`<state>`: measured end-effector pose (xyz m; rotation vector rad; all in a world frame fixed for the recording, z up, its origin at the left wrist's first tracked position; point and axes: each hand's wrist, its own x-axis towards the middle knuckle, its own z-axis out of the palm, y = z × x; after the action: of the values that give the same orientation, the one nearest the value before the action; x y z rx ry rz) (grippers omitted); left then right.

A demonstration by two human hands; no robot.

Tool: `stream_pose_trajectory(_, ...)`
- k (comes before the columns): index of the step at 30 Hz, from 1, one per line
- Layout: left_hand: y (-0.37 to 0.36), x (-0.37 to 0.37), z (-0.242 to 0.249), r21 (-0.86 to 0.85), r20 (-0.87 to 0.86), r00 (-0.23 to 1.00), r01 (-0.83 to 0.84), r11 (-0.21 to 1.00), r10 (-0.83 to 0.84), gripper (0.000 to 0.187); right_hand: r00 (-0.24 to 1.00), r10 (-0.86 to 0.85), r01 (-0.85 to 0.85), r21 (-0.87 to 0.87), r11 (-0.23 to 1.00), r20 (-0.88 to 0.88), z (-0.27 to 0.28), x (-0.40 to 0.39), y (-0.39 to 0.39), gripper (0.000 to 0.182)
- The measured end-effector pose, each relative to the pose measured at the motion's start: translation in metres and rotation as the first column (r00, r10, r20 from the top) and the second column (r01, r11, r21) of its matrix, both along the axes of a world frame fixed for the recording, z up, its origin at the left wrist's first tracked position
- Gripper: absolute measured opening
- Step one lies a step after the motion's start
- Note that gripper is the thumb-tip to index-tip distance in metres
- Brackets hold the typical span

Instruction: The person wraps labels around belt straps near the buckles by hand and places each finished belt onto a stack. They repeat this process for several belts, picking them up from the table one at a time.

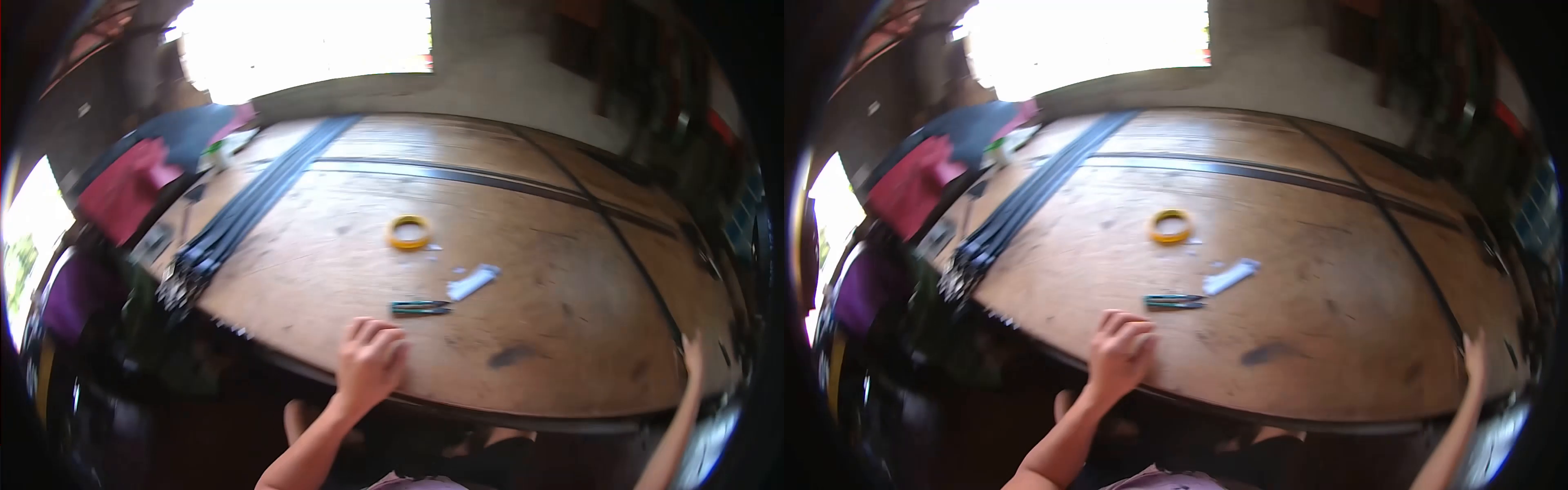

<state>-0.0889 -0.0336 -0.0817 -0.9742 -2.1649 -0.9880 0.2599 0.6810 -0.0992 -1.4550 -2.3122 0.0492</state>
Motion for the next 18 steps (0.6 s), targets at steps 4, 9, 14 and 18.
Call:
stream_pose_trajectory(4, 0.005, 0.005, 0.001, 0.028, -0.019, 0.999, -0.046, 0.999, 0.047, 0.010, 0.898, 0.130, -0.238, -0.215, 0.947, -0.420, -0.038, 0.047, 0.080, 0.037)
stream_pose_trajectory(9, -0.005, 0.004, -0.001, 0.068, -0.012, 0.998, -0.067, 0.995, 0.068, 0.009, 0.908, 0.395, -0.415, 0.432, 0.800, 0.142, 0.039, -0.048, -0.199, 0.031)
stream_pose_trajectory(14, 0.002, 0.001, 0.001, 0.096, 0.030, 1.000, -0.010, 0.995, 0.007, 0.015, 0.788, 0.573, -0.612, 0.183, 0.769, 0.226, 0.091, -0.092, -0.364, 0.034)
stream_pose_trajectory(18, 0.016, -0.005, 0.013, 0.076, 0.089, 0.992, 0.082, 0.994, -0.089, 0.014, 0.614, 0.746, -0.757, -0.077, 0.649, 0.256, 0.122, -0.100, -0.429, 0.030)
